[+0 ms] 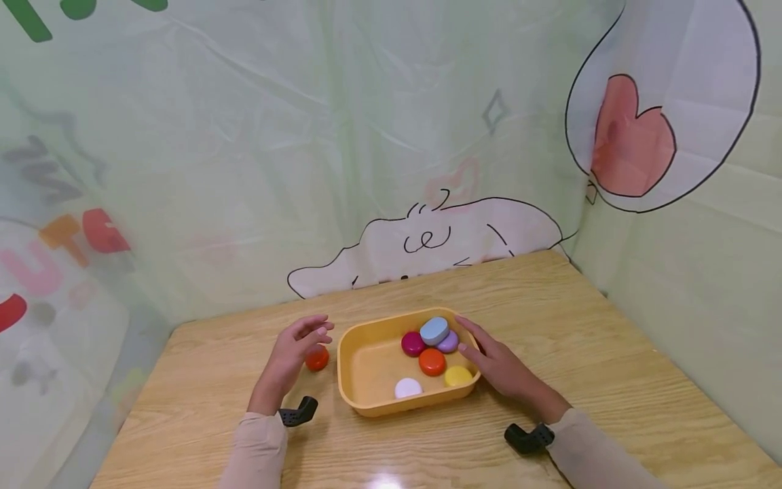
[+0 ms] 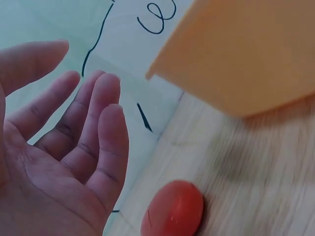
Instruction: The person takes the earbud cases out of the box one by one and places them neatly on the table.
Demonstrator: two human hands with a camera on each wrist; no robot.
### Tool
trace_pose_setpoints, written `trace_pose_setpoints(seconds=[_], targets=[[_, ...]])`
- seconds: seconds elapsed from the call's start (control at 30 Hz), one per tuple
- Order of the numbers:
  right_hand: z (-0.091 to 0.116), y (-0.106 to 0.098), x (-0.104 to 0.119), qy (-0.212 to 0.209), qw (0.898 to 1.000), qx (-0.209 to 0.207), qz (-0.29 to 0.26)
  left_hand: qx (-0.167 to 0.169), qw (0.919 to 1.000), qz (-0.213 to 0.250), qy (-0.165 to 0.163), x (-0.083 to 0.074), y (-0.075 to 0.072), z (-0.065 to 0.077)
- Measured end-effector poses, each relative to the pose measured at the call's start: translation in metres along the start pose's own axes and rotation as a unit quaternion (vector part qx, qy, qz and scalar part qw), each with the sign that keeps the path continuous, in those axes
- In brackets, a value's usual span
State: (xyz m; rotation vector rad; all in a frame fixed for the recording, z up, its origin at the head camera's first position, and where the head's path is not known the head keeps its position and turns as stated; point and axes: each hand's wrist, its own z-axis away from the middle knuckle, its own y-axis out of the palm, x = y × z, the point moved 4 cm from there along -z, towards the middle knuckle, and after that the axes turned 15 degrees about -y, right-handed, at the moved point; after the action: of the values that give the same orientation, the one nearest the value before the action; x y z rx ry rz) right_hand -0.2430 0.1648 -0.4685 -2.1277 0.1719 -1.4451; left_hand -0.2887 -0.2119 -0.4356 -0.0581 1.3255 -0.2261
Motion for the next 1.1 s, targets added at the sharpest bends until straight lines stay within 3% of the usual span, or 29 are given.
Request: trace_pose_setpoints(seconds=[0.3,0.63,0.77,1.1], targets=[[0.000,0.000,-0.002,0.000,1.000,0.000,0.000,0.036,0.9991,0.014,0.017,-0.015,0.017,-0.002],[0.001,0.000,-0.001,-0.003,1.000,0.000,-0.002,0.097,0.9948,-0.008,0.028,-0.030,0.042,-0.003],[0.001,0.000,-0.001,-0.002,1.000,0.000,0.002,0.142,0.9885,-0.035,0.039,-0.036,0.054,-0.003],[-0.001,0.001,-0.002,-0.003,1.000,0.002,0.009,0.231,0.9663,-0.113,0.022,-0.043,0.077,-0.010]])
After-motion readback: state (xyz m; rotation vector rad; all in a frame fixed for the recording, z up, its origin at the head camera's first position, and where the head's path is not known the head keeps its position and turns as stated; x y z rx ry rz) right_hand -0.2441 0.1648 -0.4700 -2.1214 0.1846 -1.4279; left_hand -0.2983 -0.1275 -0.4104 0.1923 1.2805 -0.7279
